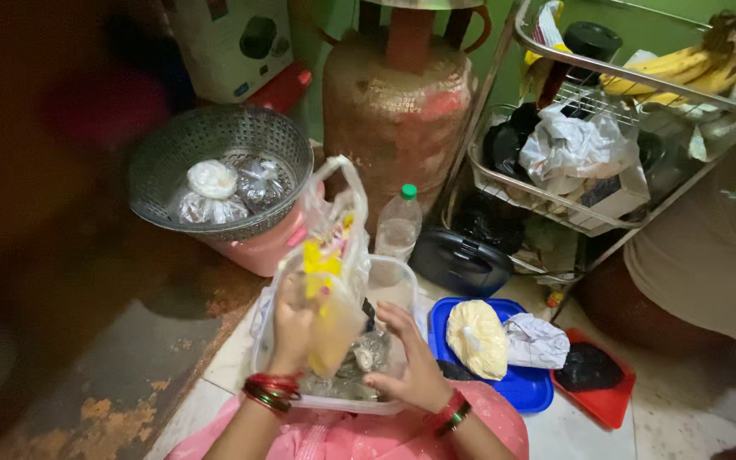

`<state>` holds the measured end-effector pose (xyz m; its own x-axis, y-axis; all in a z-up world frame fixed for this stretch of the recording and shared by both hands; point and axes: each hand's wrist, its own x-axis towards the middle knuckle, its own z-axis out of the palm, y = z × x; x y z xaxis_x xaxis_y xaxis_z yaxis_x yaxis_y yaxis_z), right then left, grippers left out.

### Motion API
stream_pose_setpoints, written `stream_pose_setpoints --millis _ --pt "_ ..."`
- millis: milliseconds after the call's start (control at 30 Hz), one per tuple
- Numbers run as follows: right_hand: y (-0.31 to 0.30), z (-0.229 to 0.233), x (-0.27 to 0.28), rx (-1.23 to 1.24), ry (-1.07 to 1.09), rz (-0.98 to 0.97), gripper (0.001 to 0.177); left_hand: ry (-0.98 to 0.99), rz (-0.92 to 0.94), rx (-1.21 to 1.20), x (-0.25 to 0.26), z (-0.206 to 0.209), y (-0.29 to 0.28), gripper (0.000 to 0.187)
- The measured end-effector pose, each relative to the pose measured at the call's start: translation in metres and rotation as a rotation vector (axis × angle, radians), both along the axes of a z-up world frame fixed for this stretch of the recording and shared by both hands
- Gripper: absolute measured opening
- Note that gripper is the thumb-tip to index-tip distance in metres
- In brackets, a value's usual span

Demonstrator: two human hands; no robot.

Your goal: The person sits on the floor and opens a plastic container. They remove small yellow items from a black bag and place them into the container, then add several other plastic bags containing different items into the same container.

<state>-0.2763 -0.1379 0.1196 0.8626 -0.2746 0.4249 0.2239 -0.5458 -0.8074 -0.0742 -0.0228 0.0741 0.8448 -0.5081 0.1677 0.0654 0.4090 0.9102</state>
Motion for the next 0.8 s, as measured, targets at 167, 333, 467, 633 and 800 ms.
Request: stream_pose_setpoints --millis 167,333,467,633,800 --pt "0.012 -0.027 0.025 0.409 0.011 -0.093 0.076 -0.21 -0.353 -0.162 -0.032 -0.024 -0.002 0.048" --pt "-0.002 -0.034 0.015 0.067 0.117 0.007 0.045 0.189 -0.257 0.272 -0.015 -0.025 -0.014 0.036" --pt "-0.015 -0.024 0.001 0.025 0.185 -0.018 0.041 -0.412 0.184 0.556 0.005 -0.01 -0.014 0.025" --pt "-0.053 -0.01 -0.007 0.358 -0.053 0.036 0.015 -0.582 0.303 0.49 0.032 0.025 0.011 0.03" --pt "-0.066 0.006 -0.004 0.895 -0.314 0.295 0.014 -0.618 0.303 0.645 0.024 0.076 0.03 0.024"
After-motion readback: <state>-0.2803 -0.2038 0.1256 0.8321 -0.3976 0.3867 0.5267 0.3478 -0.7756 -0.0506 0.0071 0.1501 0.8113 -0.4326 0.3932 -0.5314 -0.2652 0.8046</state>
